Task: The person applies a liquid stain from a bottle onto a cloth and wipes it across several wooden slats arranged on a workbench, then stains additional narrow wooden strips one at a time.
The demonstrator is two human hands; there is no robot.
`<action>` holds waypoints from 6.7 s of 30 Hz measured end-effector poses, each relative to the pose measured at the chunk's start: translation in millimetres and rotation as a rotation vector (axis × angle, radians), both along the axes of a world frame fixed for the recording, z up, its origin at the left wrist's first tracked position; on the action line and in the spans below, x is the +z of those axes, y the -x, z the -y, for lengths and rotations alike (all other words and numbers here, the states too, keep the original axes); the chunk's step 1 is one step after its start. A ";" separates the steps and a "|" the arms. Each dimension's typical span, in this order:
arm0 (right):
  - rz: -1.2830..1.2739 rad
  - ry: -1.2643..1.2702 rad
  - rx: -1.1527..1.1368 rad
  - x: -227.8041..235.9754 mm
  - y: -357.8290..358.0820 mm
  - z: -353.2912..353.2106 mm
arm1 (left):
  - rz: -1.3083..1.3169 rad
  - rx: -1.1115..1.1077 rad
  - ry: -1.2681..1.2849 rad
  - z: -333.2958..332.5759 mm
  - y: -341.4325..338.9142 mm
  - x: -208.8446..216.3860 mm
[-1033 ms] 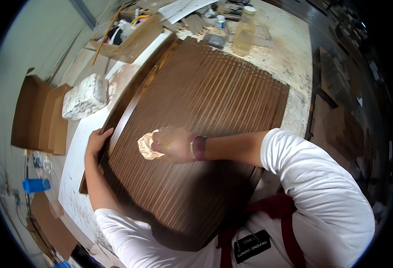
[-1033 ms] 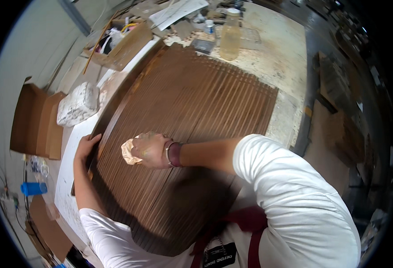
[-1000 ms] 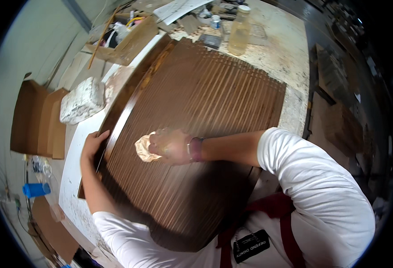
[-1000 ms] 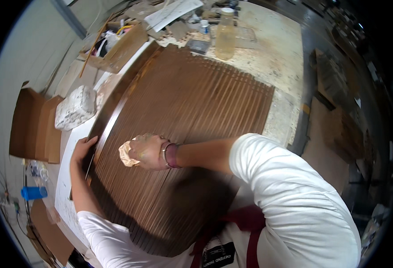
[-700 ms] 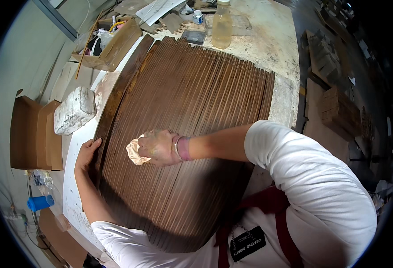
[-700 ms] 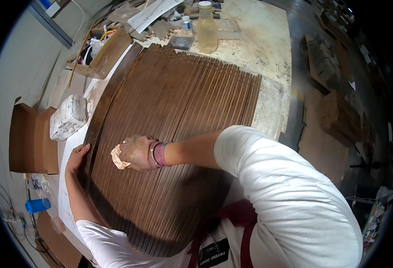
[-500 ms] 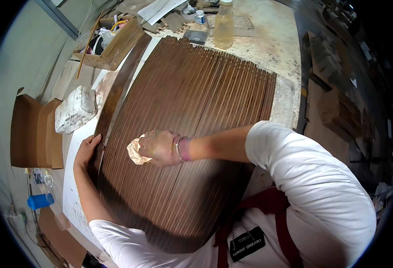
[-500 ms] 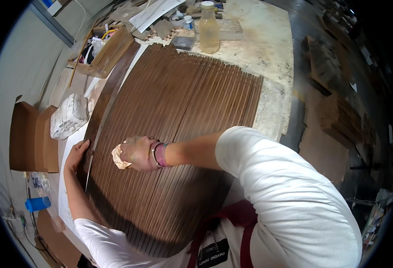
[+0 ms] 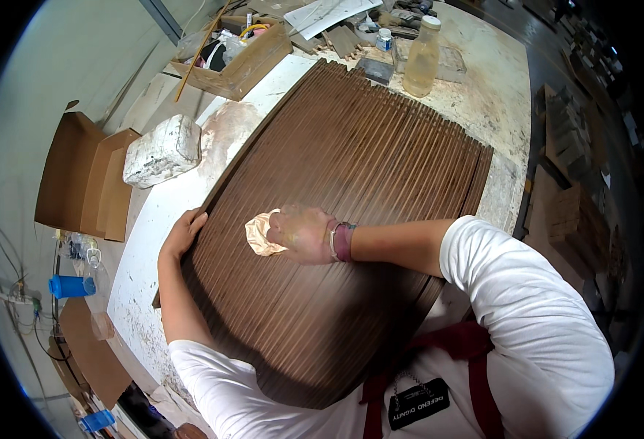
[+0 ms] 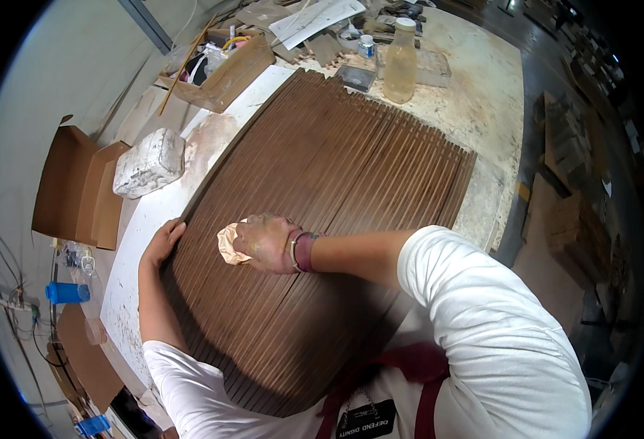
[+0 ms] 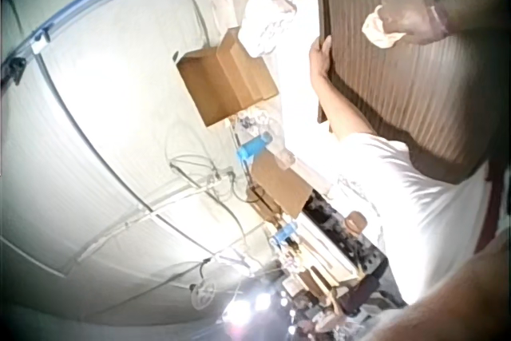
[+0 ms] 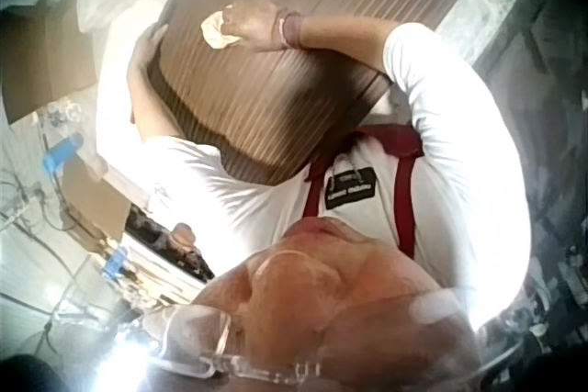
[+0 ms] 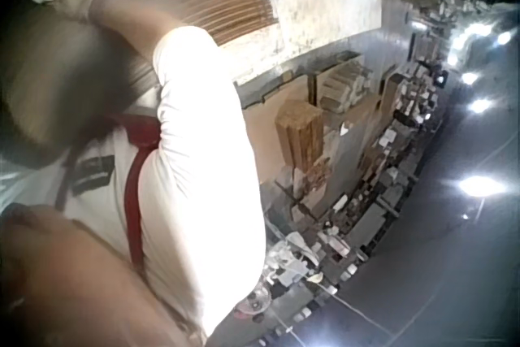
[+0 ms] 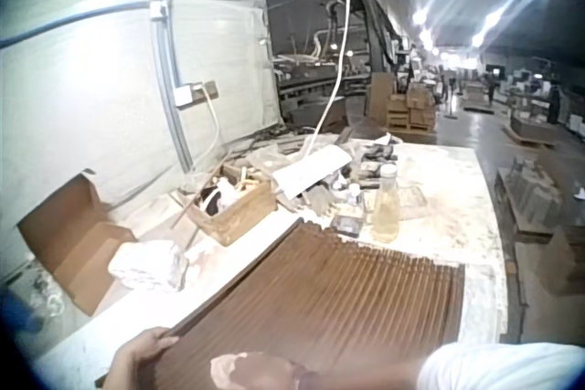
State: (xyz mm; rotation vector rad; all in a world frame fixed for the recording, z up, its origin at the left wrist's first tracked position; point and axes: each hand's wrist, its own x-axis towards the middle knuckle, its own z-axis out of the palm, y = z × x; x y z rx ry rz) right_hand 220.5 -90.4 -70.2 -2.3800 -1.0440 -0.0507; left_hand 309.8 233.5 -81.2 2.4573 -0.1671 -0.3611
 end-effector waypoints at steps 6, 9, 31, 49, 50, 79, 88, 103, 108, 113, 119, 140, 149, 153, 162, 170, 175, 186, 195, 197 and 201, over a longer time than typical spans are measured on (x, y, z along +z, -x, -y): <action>-0.032 0.084 0.006 2.9 0.3 -1.7 | 0.068 0.034 -0.170 11.2 18.0 0.0; -0.007 0.101 0.009 1.1 -0.5 -0.5 | 0.199 0.106 -0.178 17.0 35.4 -1.7; -1.007 -0.419 -0.266 17.9 155.0 359.6 | 0.134 -0.301 -0.386 254.9 371.7 23.5; -1.738 -1.338 -0.547 -31.5 244.2 302.4 | 0.209 -0.288 -0.437 286.8 423.7 16.0; -1.709 -1.315 -0.583 -29.8 244.0 300.9 | 0.207 -0.286 -0.434 286.7 423.9 15.3; -0.487 0.112 -0.132 11.5 187.6 238.4 | 0.290 -0.055 -0.423 224.3 412.2 20.1; 0.119 -0.077 0.095 23.6 198.9 76.4 | 0.239 0.131 -0.519 206.7 433.7 13.0; -0.120 0.009 -0.954 -28.2 -131.4 470.7 | 0.256 0.196 -0.520 206.8 439.5 11.7; 0.036 0.048 -0.686 -23.2 -148.8 479.2 | 0.243 0.214 -0.558 215.4 437.9 25.3; 0.150 -0.021 -0.559 -32.6 -110.8 478.5 | 0.211 0.485 -0.618 235.2 454.3 20.8; -0.730 -0.818 -0.486 -56.5 -16.1 451.8 | 0.200 0.743 -0.720 235.4 492.7 7.3; -0.573 -0.791 -0.149 -146.4 -109.2 388.7 | 0.253 0.726 -0.627 167.4 414.1 -6.3; -0.469 -0.594 -0.406 -99.8 -116.1 354.9 | 0.302 0.709 -0.605 155.6 414.4 -13.5; -0.102 -0.329 -0.428 -58.0 -60.4 336.6 | 0.264 0.721 -0.381 131.1 425.3 3.5; -0.013 -0.142 -0.127 -62.7 184.5 241.7 | 0.349 1.415 -0.350 -87.6 559.7 -32.9; -0.019 -0.066 -0.185 -56.9 198.5 223.8 | 0.296 1.352 -0.524 -81.2 556.4 -42.0; -0.477 -0.460 -0.243 -43.3 226.2 180.3 | 0.315 1.340 0.911 -28.8 529.0 18.8; -1.574 -0.773 0.297 9.4 225.4 56.9 | -0.264 0.718 2.105 217.1 463.5 23.7; -1.823 -0.899 0.441 8.9 206.6 100.4 | -0.434 0.595 2.395 298.1 448.5 -11.6; -1.837 -0.999 0.392 4.9 206.2 108.5 | -0.393 0.676 2.367 308.5 448.1 -8.9; -1.733 -1.084 0.258 10.2 214.0 117.9 | -0.229 0.896 2.213 328.6 441.8 17.0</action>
